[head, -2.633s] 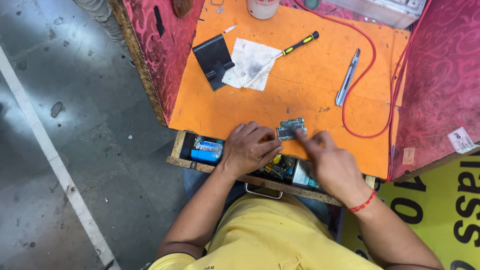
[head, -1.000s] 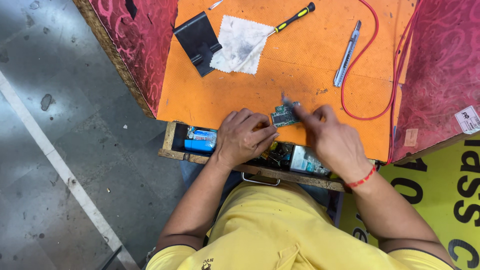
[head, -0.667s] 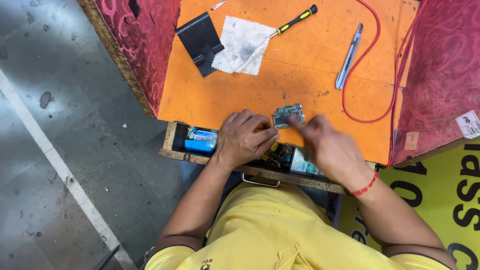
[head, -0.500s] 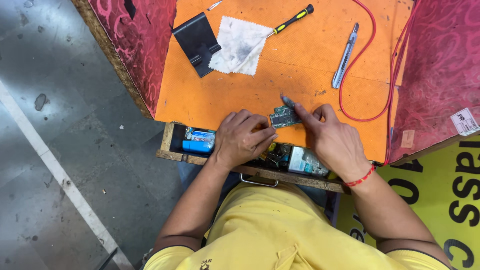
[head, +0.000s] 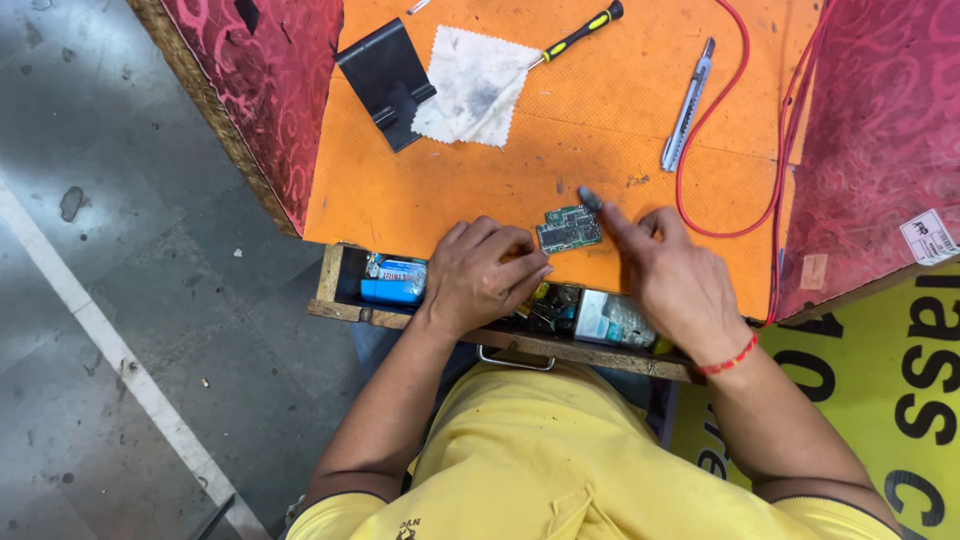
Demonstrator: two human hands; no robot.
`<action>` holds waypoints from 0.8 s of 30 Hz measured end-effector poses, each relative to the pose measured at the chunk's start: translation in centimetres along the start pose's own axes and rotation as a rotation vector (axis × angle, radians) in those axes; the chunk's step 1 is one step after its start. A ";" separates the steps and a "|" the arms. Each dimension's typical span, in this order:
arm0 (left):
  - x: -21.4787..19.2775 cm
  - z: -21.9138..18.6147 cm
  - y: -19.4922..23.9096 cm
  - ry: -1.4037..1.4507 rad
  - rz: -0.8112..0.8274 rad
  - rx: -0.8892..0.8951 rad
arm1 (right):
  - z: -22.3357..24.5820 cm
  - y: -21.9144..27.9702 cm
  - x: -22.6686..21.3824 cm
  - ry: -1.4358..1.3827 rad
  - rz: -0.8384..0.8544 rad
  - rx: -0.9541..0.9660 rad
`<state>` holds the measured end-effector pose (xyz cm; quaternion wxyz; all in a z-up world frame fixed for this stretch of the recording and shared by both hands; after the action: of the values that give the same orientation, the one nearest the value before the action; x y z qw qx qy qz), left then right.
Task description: The person repeatedly rubs a small green circuit board with a finger and a small brush on an orange work surface. The person occasionally flips the board and continues rubbing different areas. No final state or destination is shown.
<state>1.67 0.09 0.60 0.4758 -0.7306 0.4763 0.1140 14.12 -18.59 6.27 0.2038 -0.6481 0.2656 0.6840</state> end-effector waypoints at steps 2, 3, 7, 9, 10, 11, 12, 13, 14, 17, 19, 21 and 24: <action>-0.2 0.2 -0.1 0.013 -0.013 -0.010 | 0.5 -0.2 0.0 -0.117 0.004 -0.188; -0.2 0.1 -0.1 0.027 -0.013 -0.015 | 0.7 0.1 0.0 -0.177 0.010 -0.273; 0.0 -0.2 -0.1 0.002 -0.006 -0.006 | 0.1 0.3 0.0 -0.114 -0.002 -0.106; -0.1 -0.1 -0.1 0.008 -0.010 -0.017 | 0.5 0.3 0.0 -0.106 -0.003 -0.154; -0.3 0.0 0.0 -0.006 -0.005 -0.015 | 0.7 0.2 0.1 -0.109 0.014 -0.174; -0.2 0.0 0.0 -0.009 0.003 -0.010 | 0.7 0.4 0.1 -0.110 0.036 -0.185; -0.1 -0.1 0.1 -0.012 0.010 -0.005 | 0.8 0.5 0.2 -0.110 0.057 -0.195; 0.0 0.0 0.0 -0.009 0.011 -0.009 | 0.5 0.4 0.1 -0.085 0.042 -0.143; 0.1 0.0 -0.1 -0.006 0.011 -0.013 | 0.3 0.3 -0.1 -0.059 0.027 -0.091; -0.2 -0.1 -0.2 -0.003 -0.009 -0.016 | 0.6 -0.1 -0.3 -0.102 0.037 -0.172; -0.2 -0.1 -0.1 -0.002 -0.001 -0.017 | 0.5 0.0 -0.2 -0.124 0.024 -0.172; 0.1 -0.1 0.0 -0.012 0.019 -0.021 | -0.1 0.2 -0.2 -0.091 -0.033 -0.052; -0.2 0.0 -0.2 0.013 -0.002 -0.019 | 0.1 -0.1 0.0 -0.117 0.009 -0.229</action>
<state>1.70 0.19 0.87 0.4658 -0.7363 0.4775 0.1135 14.09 -18.41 6.31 0.1407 -0.6250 0.1764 0.7473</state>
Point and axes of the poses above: each hand's wrist, its own y-axis away from the middle knuckle, its own x-axis out of the palm, z = x × y, the point moved 2 cm from there along -y, towards the middle knuckle, and after that the axes turned 9 degrees about y, right-handed, at the moved point
